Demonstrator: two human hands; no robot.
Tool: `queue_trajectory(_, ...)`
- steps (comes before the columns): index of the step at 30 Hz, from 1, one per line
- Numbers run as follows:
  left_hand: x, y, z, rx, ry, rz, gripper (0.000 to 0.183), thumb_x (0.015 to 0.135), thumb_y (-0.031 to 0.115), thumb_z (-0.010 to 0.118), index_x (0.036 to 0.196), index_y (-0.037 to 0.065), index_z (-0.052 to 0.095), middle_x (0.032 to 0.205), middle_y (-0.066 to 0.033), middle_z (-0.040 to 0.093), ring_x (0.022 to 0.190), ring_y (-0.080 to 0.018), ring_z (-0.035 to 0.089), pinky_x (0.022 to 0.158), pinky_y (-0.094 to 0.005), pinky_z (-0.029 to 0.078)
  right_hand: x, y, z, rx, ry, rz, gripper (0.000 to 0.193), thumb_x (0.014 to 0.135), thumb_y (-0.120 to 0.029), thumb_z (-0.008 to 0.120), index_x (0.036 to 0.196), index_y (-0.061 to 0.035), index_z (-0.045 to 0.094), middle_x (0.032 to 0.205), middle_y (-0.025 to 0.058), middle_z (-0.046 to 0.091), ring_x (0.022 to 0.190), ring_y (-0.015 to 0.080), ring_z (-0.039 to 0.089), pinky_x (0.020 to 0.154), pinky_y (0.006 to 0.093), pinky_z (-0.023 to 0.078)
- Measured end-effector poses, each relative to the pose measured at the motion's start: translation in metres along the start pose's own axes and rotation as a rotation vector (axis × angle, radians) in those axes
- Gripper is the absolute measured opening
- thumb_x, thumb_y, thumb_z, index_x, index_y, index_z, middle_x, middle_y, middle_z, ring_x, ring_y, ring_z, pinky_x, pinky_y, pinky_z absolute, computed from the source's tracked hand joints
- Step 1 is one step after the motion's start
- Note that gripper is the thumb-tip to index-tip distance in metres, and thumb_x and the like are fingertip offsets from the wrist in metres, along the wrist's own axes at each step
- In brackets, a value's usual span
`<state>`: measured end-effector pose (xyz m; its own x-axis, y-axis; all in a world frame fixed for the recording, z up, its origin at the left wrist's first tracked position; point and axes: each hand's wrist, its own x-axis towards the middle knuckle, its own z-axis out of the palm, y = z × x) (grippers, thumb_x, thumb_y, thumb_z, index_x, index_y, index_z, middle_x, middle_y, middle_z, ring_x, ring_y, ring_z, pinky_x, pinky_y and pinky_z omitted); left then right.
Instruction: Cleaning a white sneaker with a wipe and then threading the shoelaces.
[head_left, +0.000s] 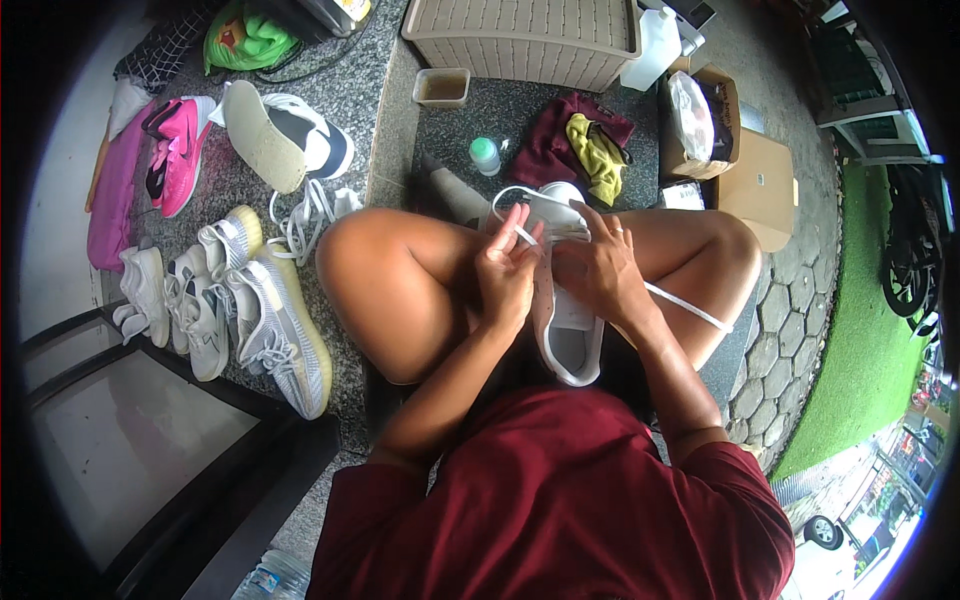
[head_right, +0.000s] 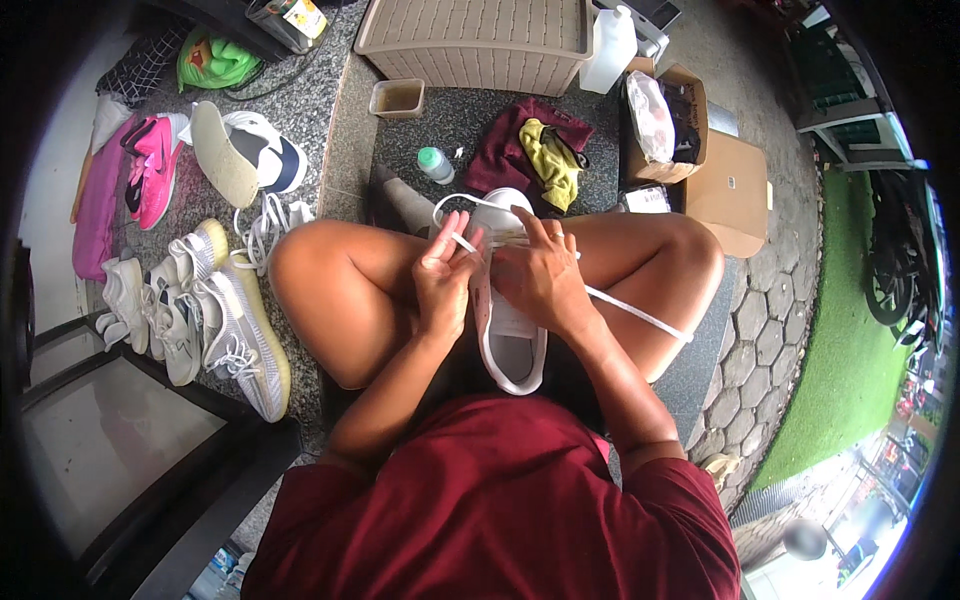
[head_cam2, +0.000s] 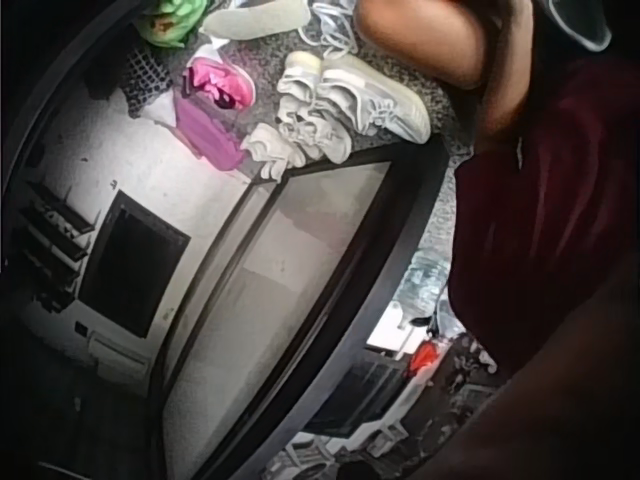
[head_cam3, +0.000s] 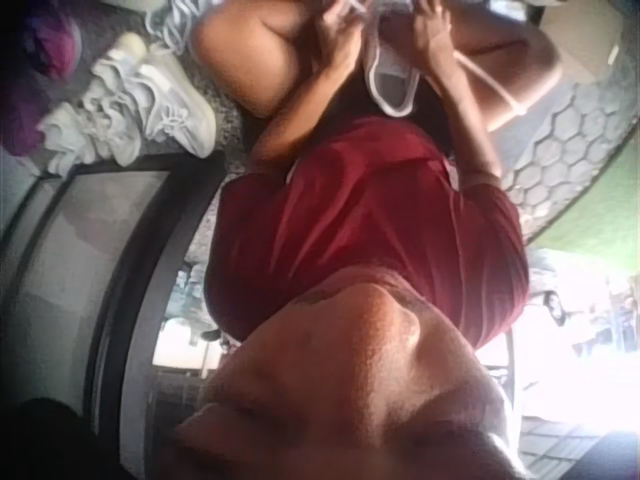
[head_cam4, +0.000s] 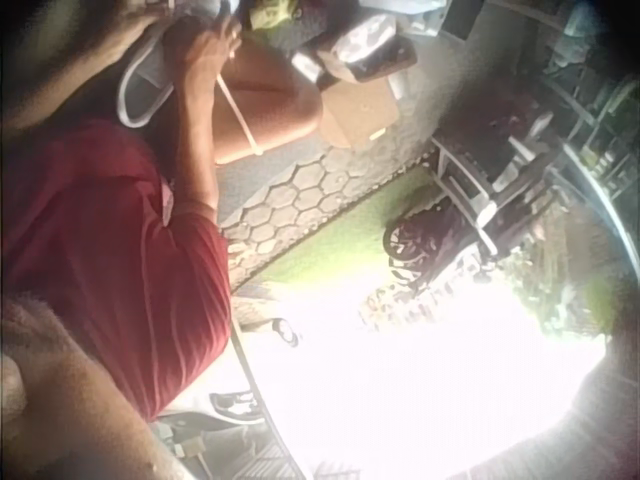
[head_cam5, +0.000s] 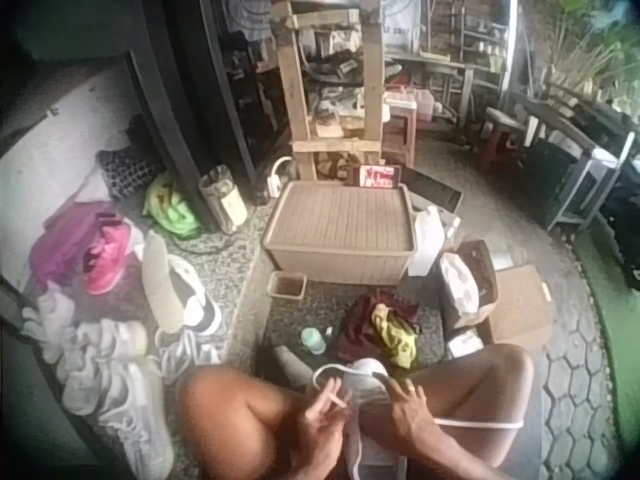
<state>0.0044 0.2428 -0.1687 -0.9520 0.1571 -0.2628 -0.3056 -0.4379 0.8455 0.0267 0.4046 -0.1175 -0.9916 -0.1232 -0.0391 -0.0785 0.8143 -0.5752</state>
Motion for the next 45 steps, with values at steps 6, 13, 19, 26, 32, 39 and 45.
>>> queue_trajectory(6, 0.004, -0.013, 0.002, 0.012, 0.054, 0.095, 0.066, 0.088, -0.021, 0.051, 0.15, -0.001, 0.039, 0.157, -0.0204, 0.038, 0.131, -0.0302, 0.055, 0.107, -0.0378, 0.049, 0.001, -0.003, 0.005, -0.01, 0.045, 0.019, 0.028, 0.073, -0.019, 0.076, 0.1, -0.0146, 0.08, 0.147, 0.0146, 0.047, 0.124, 0.0385, 0.048, 0.102, 0.0513, 0.04)
queue_trajectory(13, 0.0, -0.012, 0.003, 0.08, -0.028, 0.159, 0.064, 0.089, -0.02, 0.051, 0.15, -0.004, 0.039, 0.155, -0.0217, 0.04, 0.129, -0.03, 0.057, 0.106, -0.0356, 0.049, -0.001, 0.0, 0.005, -0.034, 0.073, 0.015, 0.026, 0.077, -0.02, 0.076, 0.101, -0.0144, 0.08, 0.146, 0.0142, 0.048, 0.122, 0.0382, 0.048, 0.102, 0.0508, 0.041)
queue_trajectory(19, -0.007, -0.006, -0.001, 0.412, -0.074, 0.242, 0.056, 0.091, -0.018, 0.051, 0.145, -0.005, 0.048, 0.142, -0.0164, 0.057, 0.119, -0.024, 0.064, 0.094, -0.0287, 0.054, 0.0, 0.0, 0.016, -0.038, 0.149, -0.011, 0.02, 0.076, -0.022, 0.076, 0.094, -0.015, 0.08, 0.143, 0.0144, 0.051, 0.118, 0.0392, 0.05, 0.097, 0.0507, 0.044)
queue_trajectory(26, -0.01, -0.004, -0.002, 0.636, -0.151, 0.151, 0.05, 0.092, -0.007, 0.055, 0.142, -0.005, 0.051, 0.133, -0.0264, 0.062, 0.114, -0.0273, 0.068, 0.094, -0.0324, 0.052, -0.002, -0.005, 0.017, -0.076, 0.183, -0.04, 0.017, 0.074, -0.02, 0.071, 0.089, -0.0156, 0.078, 0.141, 0.0137, 0.053, 0.115, 0.0383, 0.052, 0.094, 0.0488, 0.044)
queue_trajectory(32, -0.028, 0.029, 0.005, 0.717, -0.429, 0.319, 0.074, 0.084, 0.013, 0.069, 0.148, -0.009, 0.038, 0.132, -0.0328, 0.057, 0.126, -0.0363, 0.059, 0.106, -0.0394, 0.044, -0.008, -0.001, 0.02, -0.21, 0.1, -0.069, 0.022, 0.077, -0.02, 0.065, 0.093, -0.0115, 0.076, 0.147, 0.014, 0.049, 0.118, 0.0406, 0.05, 0.091, 0.0496, 0.043)
queue_trajectory(39, -0.027, 0.031, 0.003, 0.614, -0.591, 0.324, 0.085, 0.072, -0.004, 0.054, 0.154, -0.005, 0.031, 0.143, -0.028, 0.052, 0.136, -0.0325, 0.05, 0.114, -0.0378, 0.036, -0.032, -0.004, -0.006, -0.263, 0.186, -0.077, 0.01, 0.078, -0.02, 0.072, 0.079, -0.0101, 0.076, 0.155, 0.0137, 0.039, 0.148, 0.0428, 0.021, 0.112, 0.065, 0.021)
queue_trajectory(45, -0.018, 0.021, -0.01, 0.548, -0.518, 0.277, 0.085, 0.072, -0.006, 0.052, 0.154, -0.003, 0.031, 0.143, -0.0287, 0.052, 0.137, -0.0323, 0.049, 0.112, -0.0357, 0.038, -0.098, 0.033, -0.074, -0.244, 0.349, 0.148, 0.004, 0.075, -0.007, 0.079, 0.079, -0.0085, 0.078, 0.157, 0.013, 0.04, 0.149, 0.0398, 0.024, 0.121, 0.0492, 0.023)
